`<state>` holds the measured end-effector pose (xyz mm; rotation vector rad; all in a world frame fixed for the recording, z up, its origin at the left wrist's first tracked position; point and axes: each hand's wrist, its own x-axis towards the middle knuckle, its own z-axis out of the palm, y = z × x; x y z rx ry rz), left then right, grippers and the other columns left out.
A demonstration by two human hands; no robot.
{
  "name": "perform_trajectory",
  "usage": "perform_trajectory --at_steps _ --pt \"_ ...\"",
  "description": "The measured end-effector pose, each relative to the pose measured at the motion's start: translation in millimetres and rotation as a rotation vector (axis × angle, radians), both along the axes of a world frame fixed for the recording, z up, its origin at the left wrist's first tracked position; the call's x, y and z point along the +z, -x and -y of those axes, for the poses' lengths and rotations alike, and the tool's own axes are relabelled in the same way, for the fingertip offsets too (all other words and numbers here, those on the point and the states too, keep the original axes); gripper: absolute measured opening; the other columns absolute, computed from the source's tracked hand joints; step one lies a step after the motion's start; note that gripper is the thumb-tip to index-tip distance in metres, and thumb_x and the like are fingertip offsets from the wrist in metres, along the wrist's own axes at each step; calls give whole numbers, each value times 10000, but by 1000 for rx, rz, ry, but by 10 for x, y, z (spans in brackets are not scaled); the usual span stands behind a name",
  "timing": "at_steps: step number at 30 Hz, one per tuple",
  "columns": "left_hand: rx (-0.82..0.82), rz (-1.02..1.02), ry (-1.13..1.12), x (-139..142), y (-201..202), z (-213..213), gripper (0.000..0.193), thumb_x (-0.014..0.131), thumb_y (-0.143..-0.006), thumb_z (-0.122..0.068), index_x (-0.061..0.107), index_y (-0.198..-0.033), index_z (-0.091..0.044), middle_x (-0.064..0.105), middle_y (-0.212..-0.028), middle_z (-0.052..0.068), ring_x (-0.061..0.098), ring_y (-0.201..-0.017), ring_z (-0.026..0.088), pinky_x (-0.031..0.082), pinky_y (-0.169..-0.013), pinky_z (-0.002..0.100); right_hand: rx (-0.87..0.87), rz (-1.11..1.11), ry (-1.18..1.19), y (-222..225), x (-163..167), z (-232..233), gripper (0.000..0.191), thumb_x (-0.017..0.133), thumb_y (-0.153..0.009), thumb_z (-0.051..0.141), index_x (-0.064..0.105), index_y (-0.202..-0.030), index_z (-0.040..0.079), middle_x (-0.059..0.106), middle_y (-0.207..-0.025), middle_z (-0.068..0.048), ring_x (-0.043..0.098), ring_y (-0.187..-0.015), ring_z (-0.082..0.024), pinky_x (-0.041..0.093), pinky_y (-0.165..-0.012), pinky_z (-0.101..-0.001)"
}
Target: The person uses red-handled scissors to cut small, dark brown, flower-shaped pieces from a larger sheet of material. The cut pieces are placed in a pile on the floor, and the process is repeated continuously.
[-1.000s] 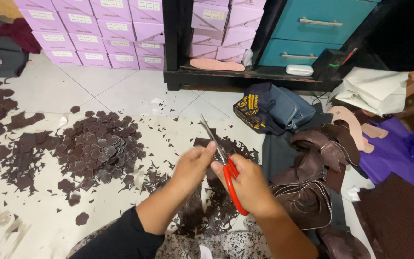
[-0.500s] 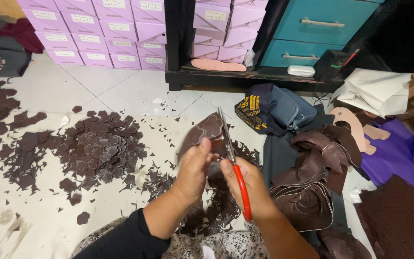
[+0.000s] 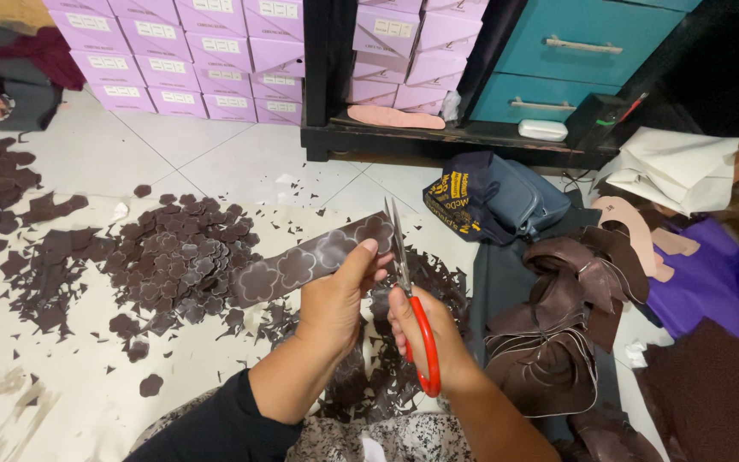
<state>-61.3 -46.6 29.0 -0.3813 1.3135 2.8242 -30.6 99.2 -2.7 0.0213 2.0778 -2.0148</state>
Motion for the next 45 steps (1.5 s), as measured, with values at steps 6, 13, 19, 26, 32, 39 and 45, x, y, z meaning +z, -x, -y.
perform_trajectory --at_steps 6,13,19,26,32,39,45 --pt "-14 5 19 27 -13 1 255 743 -874 -150 699 -1014 60 745 -984 128 757 -948 232 585 -749 285 19 -66 -8 43 -62 -45 444 519 -1010 475 554 -836 68 509 -680 12 482 -546 -81 426 -489 -233" --pt "-23 64 -36 69 -36 -31 300 750 -870 -157 698 -1056 73 752 -1011 146 747 -963 226 579 -767 274 32 2 171 6 -45 2 390 528 -1020 452 512 -866 94 439 -667 42 412 -530 -52 343 -449 -218" --pt "-3 83 -85 87 -64 -35 316 769 -851 -150 689 -1037 93 745 -999 167 734 -922 224 567 -748 282 39 8 189 -47 14 3 376 532 -1017 447 523 -885 95 438 -658 44 403 -524 -49 341 -447 -214" --pt "-10 73 -84 93 -65 21 276 743 -856 -136 690 -1021 80 741 -973 134 745 -893 188 563 -723 264 57 -15 189 -52 5 10 387 555 -1010 453 497 -857 102 440 -646 47 404 -505 -44 333 -429 -208" --pt "30 -34 -24 94 -28 70 204 745 -868 -114 678 -977 45 723 -928 114 721 -826 196 573 -681 286 68 16 208 -63 -22 -31 390 581 -998 450 508 -842 101 434 -634 51 381 -479 -37 311 -411 -210" --pt "12 -35 41 151 -42 86 182 749 -848 -112 732 -944 41 764 -896 106 757 -813 177 599 -700 283 67 14 240 -89 -51 -7 387 591 -1000 455 527 -841 108 427 -625 57 377 -474 -35 308 -416 -208" --pt "14 -161 187 165 -76 83 180 763 -856 -105 723 -953 41 746 -886 84 710 -765 150 607 -678 306 59 53 139 -92 15 -73 425 558 -1000 465 488 -809 91 461 -642 27 395 -471 -60 326 -403 -229"
